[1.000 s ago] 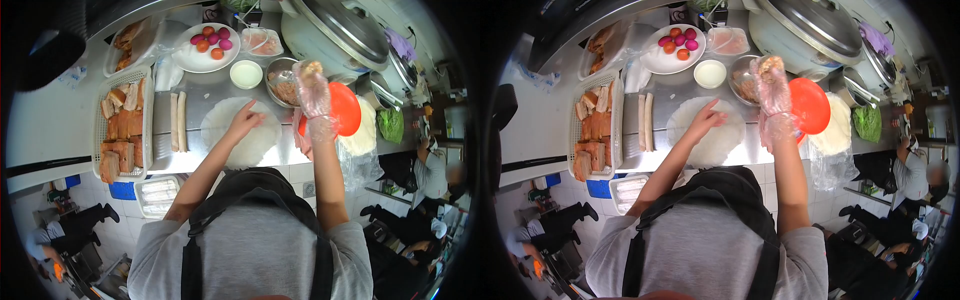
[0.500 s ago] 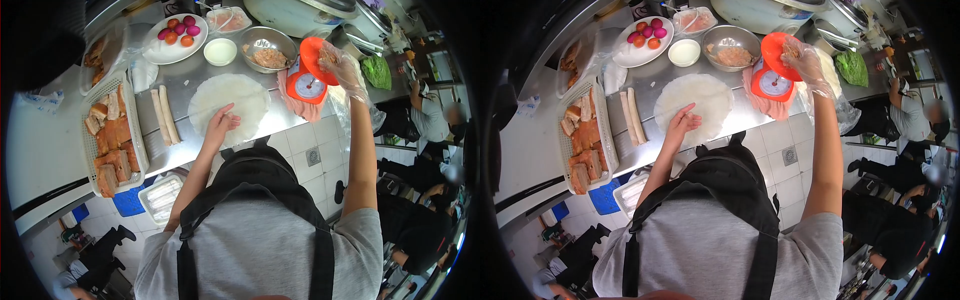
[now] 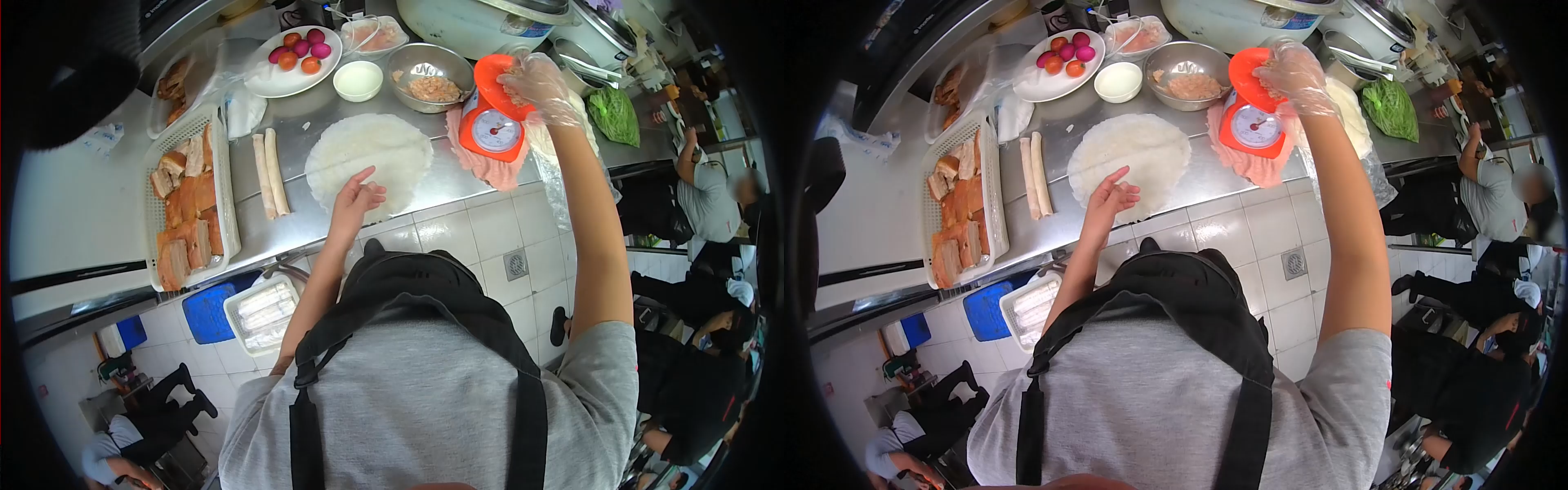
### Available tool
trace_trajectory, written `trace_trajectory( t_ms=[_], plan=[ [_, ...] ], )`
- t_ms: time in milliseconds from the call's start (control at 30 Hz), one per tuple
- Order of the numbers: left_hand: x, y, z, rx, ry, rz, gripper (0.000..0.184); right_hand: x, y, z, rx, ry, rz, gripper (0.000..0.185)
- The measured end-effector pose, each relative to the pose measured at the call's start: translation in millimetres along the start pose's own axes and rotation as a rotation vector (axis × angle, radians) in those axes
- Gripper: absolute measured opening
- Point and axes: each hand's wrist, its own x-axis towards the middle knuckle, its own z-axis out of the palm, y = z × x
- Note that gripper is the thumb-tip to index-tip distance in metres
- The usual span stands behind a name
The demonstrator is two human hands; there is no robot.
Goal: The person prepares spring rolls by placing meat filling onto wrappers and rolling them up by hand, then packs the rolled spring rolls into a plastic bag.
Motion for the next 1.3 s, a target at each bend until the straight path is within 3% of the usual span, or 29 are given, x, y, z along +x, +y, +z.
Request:
trace_trajectory(
  t_ms=[167, 367, 533, 633, 933, 1300],
  plan=[
    [-28.2, -6.5, 27.8, 0.020, 0.023, 0.017, 0.045, 27.4, 19.5, 15.3, -0.104, 0.030, 0.021, 0.029],
    [-56.5, -30.3, 41.8, -0.060, 0.158, 0.031, 0.046, 35.7, 34.6, -3.0, 0.087, -0.075, -0.126, 0.020],
    [-71.3, -45.4, 50.9, -0.080, 0.213, 0.028, 0.047, 34.0, 36.3, -7.0, 0.121, 0.010, -0.072, 0.026],
    [-79.3, -52.9, 52.1, -0.101, 0.247, 0.036, 0.047, 32.6, 43.2, -8.9, 0.425, -0.050, -0.005, 0.027],
    [-97.0, -57.7, 55.0, -0.116, 0.360, 0.031, 0.046, 38.4, 51.3, -1.3, 0.566, 0.100, -0.122, 0.037],
    [-78.7, -52.7, 56.7, -0.039, 0.321, 0.030, 0.047, 32.5, 52.3, -0.6, 0.829, 0.020, -0.134, 0.038]
  ],
)
